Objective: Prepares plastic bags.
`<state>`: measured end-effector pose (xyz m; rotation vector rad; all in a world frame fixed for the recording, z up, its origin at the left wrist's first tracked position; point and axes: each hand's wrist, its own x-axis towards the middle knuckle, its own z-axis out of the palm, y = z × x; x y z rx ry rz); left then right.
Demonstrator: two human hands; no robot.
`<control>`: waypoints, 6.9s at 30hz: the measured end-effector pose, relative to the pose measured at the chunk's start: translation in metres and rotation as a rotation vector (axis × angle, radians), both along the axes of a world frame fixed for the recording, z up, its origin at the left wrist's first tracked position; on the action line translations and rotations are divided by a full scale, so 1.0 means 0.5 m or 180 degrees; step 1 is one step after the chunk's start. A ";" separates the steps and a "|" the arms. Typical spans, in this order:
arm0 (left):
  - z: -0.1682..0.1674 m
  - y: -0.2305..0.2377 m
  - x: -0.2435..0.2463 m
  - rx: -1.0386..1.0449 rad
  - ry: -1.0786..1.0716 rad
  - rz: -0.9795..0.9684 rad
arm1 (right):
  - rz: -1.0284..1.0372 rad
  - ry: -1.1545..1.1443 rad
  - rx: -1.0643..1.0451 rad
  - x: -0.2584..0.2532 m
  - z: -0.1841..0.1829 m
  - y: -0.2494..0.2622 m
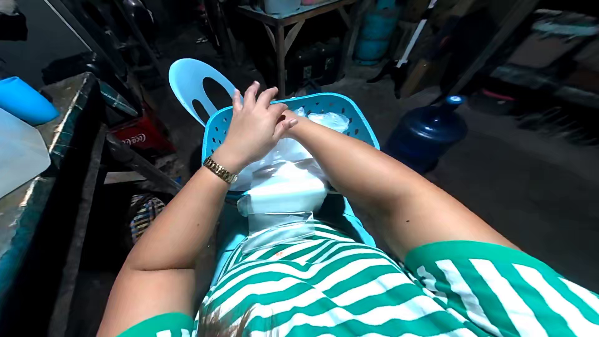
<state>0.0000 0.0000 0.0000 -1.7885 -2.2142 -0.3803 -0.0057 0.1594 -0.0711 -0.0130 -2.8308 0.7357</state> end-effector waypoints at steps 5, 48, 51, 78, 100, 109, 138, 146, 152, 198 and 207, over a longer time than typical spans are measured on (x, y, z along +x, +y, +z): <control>-0.025 -0.116 0.072 0.0269 -0.0644 -0.1109 | 0.0128 -0.0339 0.0316 0.024 0.073 -0.021; -0.001 -0.109 0.021 0.1621 -0.2874 0.0606 | 0.1373 0.0135 -0.2113 0.151 0.164 -0.025; 0.037 -0.054 0.000 0.1449 -0.3465 0.0548 | 0.0826 0.0520 -0.2040 0.142 0.167 -0.013; -0.006 -0.005 -0.073 0.2353 -0.4478 -0.0510 | -0.0126 0.1508 -0.2590 0.108 0.134 -0.004; -0.017 -0.038 -0.080 0.1884 -0.5047 -0.1643 | 0.0769 0.0464 -0.4059 0.154 0.149 -0.012; -0.032 -0.041 -0.109 0.1083 -0.5080 -0.2261 | 0.1827 0.0764 -0.4285 0.145 0.126 0.004; -0.079 0.041 -0.103 -0.2322 -0.1083 0.1068 | 0.0144 -0.1843 0.0845 0.070 0.017 0.029; -0.086 0.059 -0.117 -0.2474 -0.1224 0.1228 | 0.0034 -0.0527 0.0539 0.061 0.046 0.023; -0.055 0.046 -0.127 -0.1739 -0.1437 0.1158 | 0.0312 -0.0554 -0.0433 0.148 0.143 -0.016; -0.038 0.000 -0.115 -0.0253 -0.3202 -0.0189 | 0.0386 -0.0384 -0.0437 0.141 0.127 0.027; -0.035 -0.001 -0.113 0.1280 -0.3882 -0.0661 | 0.0082 0.0015 -0.1275 0.146 0.136 0.029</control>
